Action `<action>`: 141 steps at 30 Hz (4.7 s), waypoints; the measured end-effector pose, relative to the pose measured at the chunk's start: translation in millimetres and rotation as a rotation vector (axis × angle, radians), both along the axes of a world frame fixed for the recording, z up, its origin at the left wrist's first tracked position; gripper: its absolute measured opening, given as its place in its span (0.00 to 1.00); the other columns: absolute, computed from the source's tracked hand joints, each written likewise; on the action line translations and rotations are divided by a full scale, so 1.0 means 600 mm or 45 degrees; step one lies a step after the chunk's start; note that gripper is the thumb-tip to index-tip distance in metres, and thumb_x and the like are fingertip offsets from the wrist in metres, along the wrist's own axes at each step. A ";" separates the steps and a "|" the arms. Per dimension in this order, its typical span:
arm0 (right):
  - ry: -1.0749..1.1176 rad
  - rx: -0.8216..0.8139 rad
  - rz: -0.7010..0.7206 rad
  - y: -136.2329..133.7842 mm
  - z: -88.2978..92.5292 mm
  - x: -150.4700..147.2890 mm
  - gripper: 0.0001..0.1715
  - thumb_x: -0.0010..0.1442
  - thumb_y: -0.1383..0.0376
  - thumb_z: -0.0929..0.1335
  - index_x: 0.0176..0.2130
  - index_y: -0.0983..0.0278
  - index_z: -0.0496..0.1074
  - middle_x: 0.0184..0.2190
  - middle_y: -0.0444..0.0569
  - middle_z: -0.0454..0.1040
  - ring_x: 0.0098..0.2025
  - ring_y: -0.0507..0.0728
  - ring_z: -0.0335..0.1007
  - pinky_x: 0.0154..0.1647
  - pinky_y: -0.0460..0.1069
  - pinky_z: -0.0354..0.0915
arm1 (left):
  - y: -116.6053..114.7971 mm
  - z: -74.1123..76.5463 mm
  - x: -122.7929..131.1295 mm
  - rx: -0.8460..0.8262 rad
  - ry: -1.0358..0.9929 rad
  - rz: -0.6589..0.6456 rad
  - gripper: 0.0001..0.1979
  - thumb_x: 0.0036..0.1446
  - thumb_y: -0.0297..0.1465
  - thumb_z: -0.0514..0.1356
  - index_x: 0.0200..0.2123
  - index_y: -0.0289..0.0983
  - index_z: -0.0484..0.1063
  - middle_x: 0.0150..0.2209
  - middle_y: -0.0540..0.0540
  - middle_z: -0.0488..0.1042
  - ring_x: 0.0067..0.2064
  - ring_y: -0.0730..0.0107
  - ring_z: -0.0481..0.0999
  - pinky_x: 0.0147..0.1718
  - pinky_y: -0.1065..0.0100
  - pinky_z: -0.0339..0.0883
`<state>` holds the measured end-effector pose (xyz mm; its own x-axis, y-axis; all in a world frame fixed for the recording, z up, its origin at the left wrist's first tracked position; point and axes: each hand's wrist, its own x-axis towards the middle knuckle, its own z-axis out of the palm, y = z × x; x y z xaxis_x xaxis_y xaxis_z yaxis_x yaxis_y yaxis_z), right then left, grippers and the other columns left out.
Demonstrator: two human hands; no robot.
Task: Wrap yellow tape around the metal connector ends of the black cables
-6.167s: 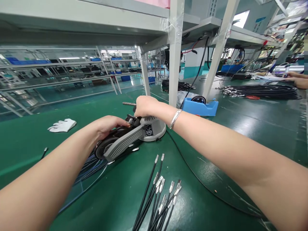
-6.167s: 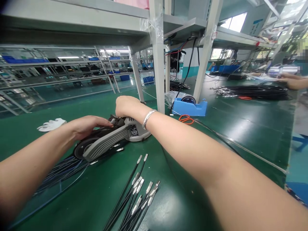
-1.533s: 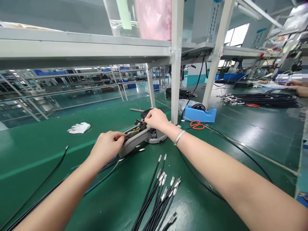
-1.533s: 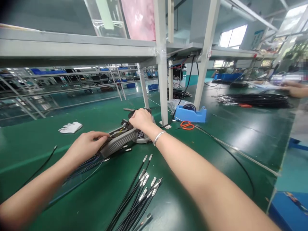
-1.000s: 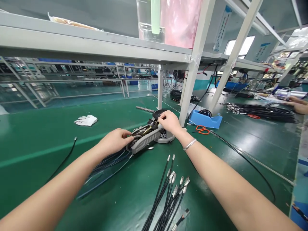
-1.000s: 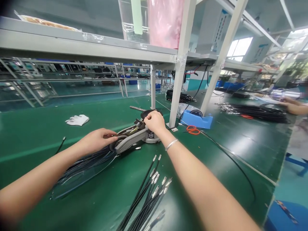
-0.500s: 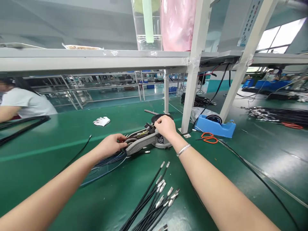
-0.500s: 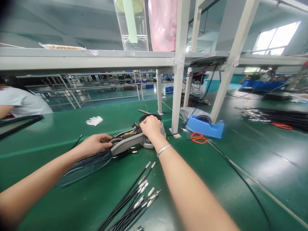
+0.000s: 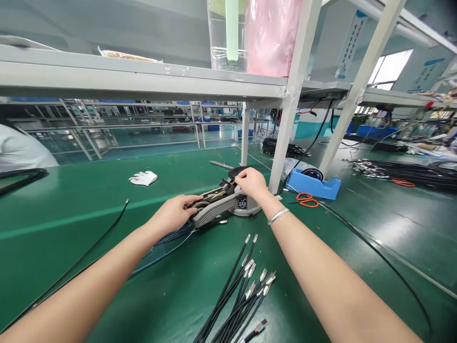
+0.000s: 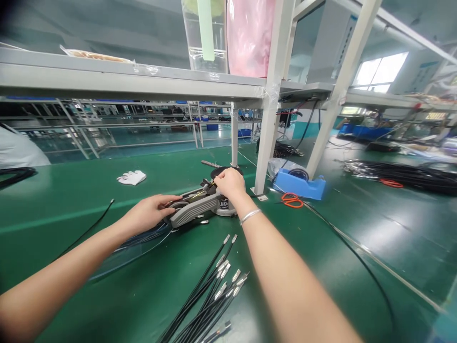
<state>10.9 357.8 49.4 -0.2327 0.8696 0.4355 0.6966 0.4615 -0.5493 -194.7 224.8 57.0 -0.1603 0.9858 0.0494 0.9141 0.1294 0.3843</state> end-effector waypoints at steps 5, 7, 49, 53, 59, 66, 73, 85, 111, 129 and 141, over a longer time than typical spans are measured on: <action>-0.005 0.030 -0.006 -0.003 0.003 -0.001 0.13 0.48 0.65 0.63 0.16 0.61 0.70 0.19 0.43 0.72 0.23 0.51 0.63 0.22 0.44 0.53 | 0.005 0.009 0.006 -0.018 0.094 -0.039 0.21 0.51 0.34 0.55 0.49 0.47 0.73 0.51 0.50 0.74 0.48 0.60 0.74 0.44 0.70 0.66; -0.004 0.037 0.002 -0.003 0.003 0.000 0.13 0.48 0.65 0.63 0.17 0.61 0.71 0.19 0.43 0.72 0.22 0.50 0.62 0.21 0.44 0.52 | 0.006 0.015 0.009 -0.029 0.136 -0.040 0.21 0.51 0.34 0.55 0.49 0.47 0.73 0.51 0.49 0.75 0.48 0.58 0.74 0.43 0.69 0.66; 0.056 0.011 0.018 -0.004 0.007 0.005 0.09 0.50 0.66 0.65 0.21 0.62 0.72 0.34 0.46 0.77 0.36 0.53 0.71 0.30 0.43 0.61 | 0.122 0.059 0.055 -0.516 0.026 -0.129 0.13 0.59 0.37 0.58 0.42 0.35 0.71 0.44 0.46 0.73 0.43 0.65 0.74 0.41 0.60 0.70; 0.057 0.008 0.015 -0.003 0.006 0.005 0.09 0.50 0.66 0.65 0.21 0.62 0.72 0.34 0.46 0.77 0.35 0.53 0.71 0.30 0.43 0.61 | 0.119 0.055 0.050 -0.497 -0.022 -0.107 0.13 0.59 0.37 0.57 0.43 0.35 0.71 0.44 0.45 0.73 0.42 0.66 0.74 0.41 0.60 0.70; 0.050 0.006 0.013 0.000 0.004 0.004 0.09 0.49 0.66 0.65 0.21 0.62 0.72 0.33 0.46 0.77 0.36 0.53 0.71 0.29 0.43 0.60 | 0.122 0.060 0.044 -0.485 -0.022 -0.123 0.13 0.59 0.37 0.57 0.41 0.34 0.71 0.43 0.46 0.74 0.42 0.66 0.74 0.41 0.59 0.70; 0.024 0.006 -0.002 -0.006 0.009 0.005 0.09 0.49 0.66 0.65 0.22 0.62 0.74 0.27 0.46 0.77 0.33 0.53 0.72 0.28 0.43 0.59 | 0.130 0.067 0.055 -0.477 0.049 -0.141 0.13 0.58 0.37 0.58 0.40 0.34 0.72 0.42 0.46 0.74 0.43 0.65 0.74 0.42 0.59 0.70; -0.019 0.021 0.023 -0.008 0.012 0.006 0.14 0.50 0.65 0.63 0.18 0.61 0.72 0.26 0.45 0.76 0.30 0.52 0.70 0.26 0.43 0.57 | 0.143 0.066 0.062 -0.436 0.051 -0.100 0.13 0.58 0.38 0.58 0.38 0.34 0.72 0.41 0.46 0.75 0.42 0.65 0.75 0.43 0.58 0.69; -0.098 -0.074 -0.033 -0.005 0.030 0.006 0.09 0.50 0.65 0.66 0.26 0.60 0.77 0.23 0.44 0.77 0.27 0.52 0.72 0.25 0.43 0.59 | 0.115 0.055 0.050 -0.141 -0.093 0.078 0.07 0.45 0.36 0.63 0.26 0.40 0.78 0.33 0.47 0.80 0.37 0.61 0.78 0.33 0.70 0.68; -0.255 0.014 -0.053 0.003 0.019 -0.010 0.08 0.48 0.60 0.69 0.31 0.60 0.74 0.40 0.48 0.75 0.42 0.58 0.70 0.41 0.50 0.65 | 0.143 0.022 0.067 -0.119 -0.351 0.093 0.06 0.46 0.33 0.64 0.28 0.38 0.78 0.34 0.48 0.80 0.38 0.65 0.77 0.36 0.68 0.68; -0.637 -0.094 -0.113 0.004 0.054 -0.041 0.07 0.49 0.66 0.70 0.32 0.65 0.76 0.37 0.57 0.77 0.39 0.62 0.74 0.35 0.51 0.68 | 0.137 0.033 0.081 -0.125 -0.233 0.150 0.09 0.37 0.36 0.64 0.24 0.37 0.77 0.31 0.46 0.78 0.33 0.61 0.75 0.25 0.68 0.63; -0.615 -0.160 -0.140 0.012 0.055 -0.031 0.12 0.47 0.63 0.71 0.35 0.65 0.75 0.37 0.57 0.78 0.39 0.63 0.75 0.33 0.51 0.68 | 0.143 0.026 0.081 -0.112 -0.198 0.186 0.11 0.36 0.40 0.63 0.18 0.38 0.70 0.28 0.46 0.75 0.29 0.63 0.73 0.20 0.68 0.59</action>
<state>-7.7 364.8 82.5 -0.2861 0.9389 0.1916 0.9253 0.3226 -0.1992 -145.8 310.9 72.4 -0.3005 0.9510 -0.0723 0.8139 0.2952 0.5005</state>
